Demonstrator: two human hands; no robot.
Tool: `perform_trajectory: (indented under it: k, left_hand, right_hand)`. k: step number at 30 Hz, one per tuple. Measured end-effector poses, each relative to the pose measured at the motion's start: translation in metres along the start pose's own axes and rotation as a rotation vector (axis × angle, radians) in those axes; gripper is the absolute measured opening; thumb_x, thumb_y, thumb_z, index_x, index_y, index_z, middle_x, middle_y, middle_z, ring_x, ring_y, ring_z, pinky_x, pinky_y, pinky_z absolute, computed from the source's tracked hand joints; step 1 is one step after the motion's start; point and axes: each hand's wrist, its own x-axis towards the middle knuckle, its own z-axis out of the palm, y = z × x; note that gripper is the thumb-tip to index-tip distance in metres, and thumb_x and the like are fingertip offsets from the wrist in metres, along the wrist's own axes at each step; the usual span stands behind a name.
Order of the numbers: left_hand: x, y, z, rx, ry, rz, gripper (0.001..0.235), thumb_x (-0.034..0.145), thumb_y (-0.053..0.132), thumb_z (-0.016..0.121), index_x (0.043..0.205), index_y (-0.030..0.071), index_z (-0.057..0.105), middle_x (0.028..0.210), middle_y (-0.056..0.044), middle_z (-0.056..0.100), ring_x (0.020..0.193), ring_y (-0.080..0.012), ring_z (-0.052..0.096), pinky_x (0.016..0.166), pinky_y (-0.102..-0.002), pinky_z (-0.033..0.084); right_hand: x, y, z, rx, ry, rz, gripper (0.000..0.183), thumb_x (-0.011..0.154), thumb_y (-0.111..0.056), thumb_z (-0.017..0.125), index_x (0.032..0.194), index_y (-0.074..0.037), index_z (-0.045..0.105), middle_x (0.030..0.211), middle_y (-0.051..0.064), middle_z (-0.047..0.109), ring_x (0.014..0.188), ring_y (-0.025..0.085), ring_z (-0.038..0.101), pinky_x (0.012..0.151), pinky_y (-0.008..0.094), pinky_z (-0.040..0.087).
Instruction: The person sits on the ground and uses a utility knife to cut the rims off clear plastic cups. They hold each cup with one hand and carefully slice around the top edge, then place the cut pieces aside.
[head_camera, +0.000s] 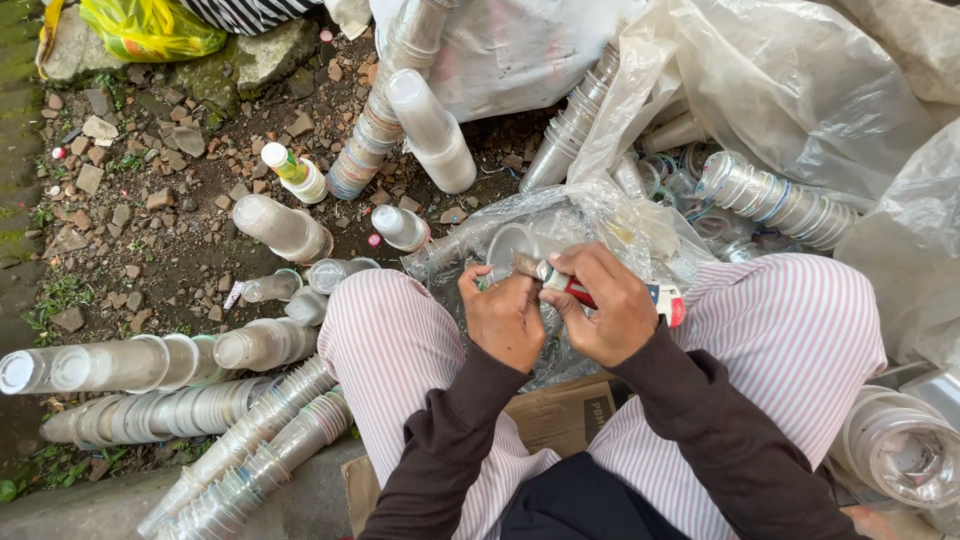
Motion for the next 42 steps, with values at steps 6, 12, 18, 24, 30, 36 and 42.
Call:
perform_trajectory:
  k: [6, 12, 18, 24, 30, 36, 42]
  left_hand:
    - [0.000, 0.025, -0.006, -0.045, -0.035, -0.045, 0.018, 0.097, 0.015, 0.061, 0.082, 0.019, 0.069, 0.058, 0.003, 0.068, 0.057, -0.0185, 0.068, 0.100, -0.041, 0.036]
    - [0.003, 0.015, -0.004, -0.102, 0.055, -0.127, 0.020, 0.098, 0.019, 0.064, 0.078, 0.016, 0.061, 0.063, -0.004, 0.070, 0.062, -0.0218, 0.069, 0.101, -0.041, 0.037]
    - [0.008, 0.021, -0.011, -0.114, 0.058, -0.078, 0.011, 0.100, 0.013, 0.057, 0.100, 0.006, 0.065, 0.102, -0.017, 0.076, 0.088, -0.0317, 0.073, 0.101, -0.043, 0.039]
    - [0.000, 0.007, 0.000, -0.106, 0.026, -0.035, 0.016, 0.104, 0.014, 0.052, 0.094, 0.005, 0.062, 0.120, -0.014, 0.073, 0.100, -0.0300, 0.071, 0.104, -0.044, 0.036]
    - [-0.005, -0.002, 0.005, -0.056, 0.003, -0.004, 0.012, 0.102, 0.015, 0.054, 0.102, 0.010, 0.064, 0.117, -0.007, 0.073, 0.103, -0.0246, 0.071, 0.106, -0.043, 0.035]
    - [-0.018, 0.005, 0.015, 0.003, -0.063, 0.030, 0.015, 0.097, 0.012, 0.056, 0.085, 0.013, 0.063, 0.104, -0.011, 0.075, 0.092, -0.0266, 0.072, 0.103, -0.049, 0.037]
    - [0.003, 0.029, -0.009, -0.114, -0.049, -0.023, 0.020, 0.090, 0.005, 0.067, 0.073, 0.012, 0.058, 0.097, -0.017, 0.078, 0.097, -0.0322, 0.076, 0.105, -0.052, 0.036]
  right_hand:
    - [0.012, 0.020, -0.012, 0.306, 0.042, 0.227, 0.026, 0.094, -0.019, 0.076, 0.107, 0.002, 0.068, 0.096, 0.016, 0.069, 0.092, 0.023, 0.071, 0.076, 0.036, 0.057]
    - [0.001, 0.004, -0.024, 0.333, -0.074, 0.193, 0.020, 0.089, -0.017, 0.078, 0.096, 0.000, 0.071, 0.089, 0.017, 0.070, 0.083, 0.030, 0.073, 0.075, 0.042, 0.059]
    - [-0.006, 0.001, -0.016, 0.235, -0.027, 0.113, 0.019, 0.088, -0.016, 0.080, 0.097, -0.001, 0.071, 0.092, 0.014, 0.071, 0.088, 0.032, 0.073, 0.077, 0.039, 0.058]
    - [-0.001, 0.000, -0.014, 0.229, 0.008, 0.079, 0.019, 0.089, -0.016, 0.079, 0.096, -0.001, 0.070, 0.093, 0.013, 0.071, 0.091, 0.032, 0.073, 0.080, 0.039, 0.057]
    - [0.000, -0.001, -0.008, 0.217, 0.011, 0.069, 0.017, 0.090, -0.015, 0.077, 0.096, -0.001, 0.070, 0.091, 0.013, 0.070, 0.088, 0.032, 0.072, 0.079, 0.038, 0.056]
    - [0.008, 0.005, 0.000, 0.187, 0.043, 0.121, 0.012, 0.094, -0.008, 0.073, 0.098, 0.003, 0.070, 0.087, 0.020, 0.067, 0.079, 0.034, 0.068, 0.076, 0.045, 0.057]
    - [0.002, 0.032, -0.007, 0.549, 0.030, 0.396, 0.021, 0.097, -0.013, 0.070, 0.113, 0.000, 0.068, 0.089, 0.009, 0.068, 0.078, 0.012, 0.064, 0.066, 0.024, 0.056]
